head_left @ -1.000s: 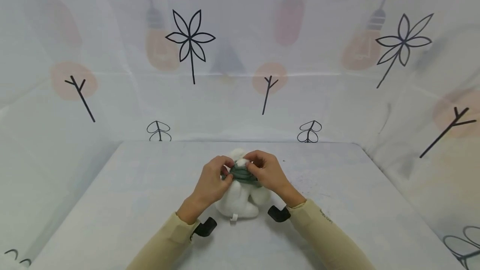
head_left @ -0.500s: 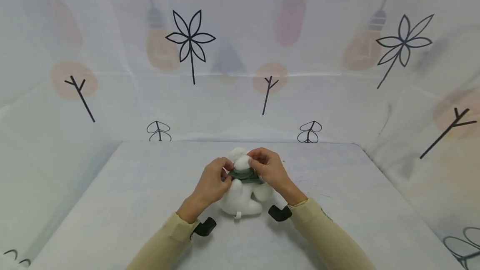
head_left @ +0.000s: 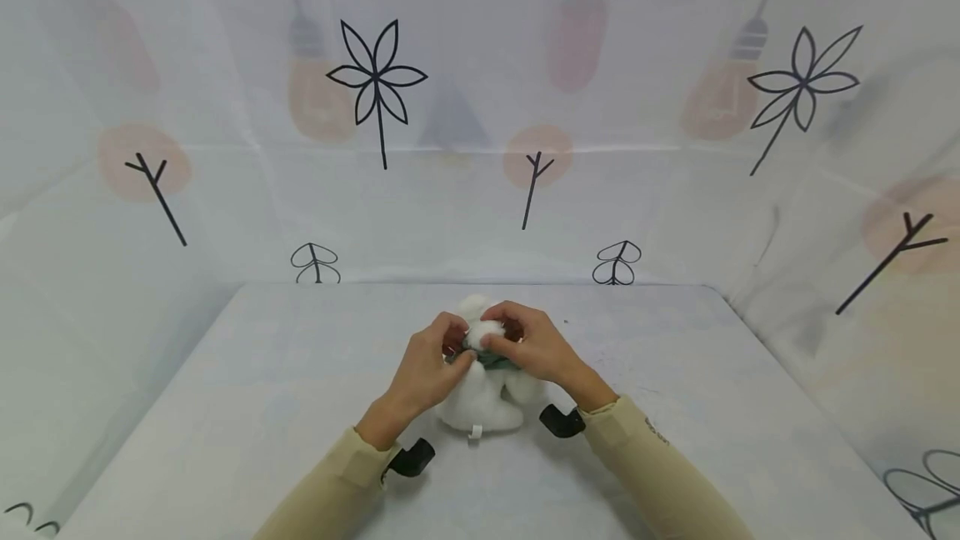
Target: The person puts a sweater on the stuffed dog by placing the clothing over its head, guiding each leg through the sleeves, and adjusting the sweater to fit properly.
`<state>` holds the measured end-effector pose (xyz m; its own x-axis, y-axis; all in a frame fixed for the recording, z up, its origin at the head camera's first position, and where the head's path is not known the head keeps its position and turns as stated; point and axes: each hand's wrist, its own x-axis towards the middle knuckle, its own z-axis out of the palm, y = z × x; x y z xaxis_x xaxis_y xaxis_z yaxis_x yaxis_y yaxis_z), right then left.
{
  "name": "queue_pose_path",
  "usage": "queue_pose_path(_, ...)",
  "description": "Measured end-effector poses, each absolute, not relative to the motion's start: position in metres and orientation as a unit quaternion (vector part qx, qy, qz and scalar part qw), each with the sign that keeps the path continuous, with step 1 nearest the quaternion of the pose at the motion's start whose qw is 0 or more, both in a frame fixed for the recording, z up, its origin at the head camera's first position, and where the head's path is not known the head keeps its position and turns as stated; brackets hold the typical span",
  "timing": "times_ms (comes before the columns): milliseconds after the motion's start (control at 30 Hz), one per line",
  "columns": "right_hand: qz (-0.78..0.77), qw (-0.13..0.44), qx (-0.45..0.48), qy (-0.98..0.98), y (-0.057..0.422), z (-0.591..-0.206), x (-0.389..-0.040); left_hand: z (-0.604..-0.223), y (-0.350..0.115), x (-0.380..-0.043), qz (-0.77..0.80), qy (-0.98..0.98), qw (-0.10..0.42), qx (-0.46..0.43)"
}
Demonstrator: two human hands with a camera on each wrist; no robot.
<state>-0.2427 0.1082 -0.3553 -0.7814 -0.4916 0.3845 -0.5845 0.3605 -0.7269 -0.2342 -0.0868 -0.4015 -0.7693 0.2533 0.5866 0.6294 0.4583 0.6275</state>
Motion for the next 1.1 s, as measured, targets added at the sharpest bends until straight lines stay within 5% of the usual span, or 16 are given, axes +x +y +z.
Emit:
queue_pose_path(500,0.541,0.095,0.292,-0.783,0.103,-0.359,-0.242,-0.401,-0.089,-0.235,-0.416,-0.838,0.230,-0.269)
queue_pose_path(733,0.568,0.069,0.282,-0.770,0.105,-0.363,-0.245,-0.401,-0.092,-0.235,-0.429,-0.843,0.201,-0.257)
queue_pose_path(1100,0.578,0.042,0.301,-0.758,0.103,-0.366,-0.246,-0.395,-0.094,-0.235,-0.448,-0.819,0.224,-0.280)
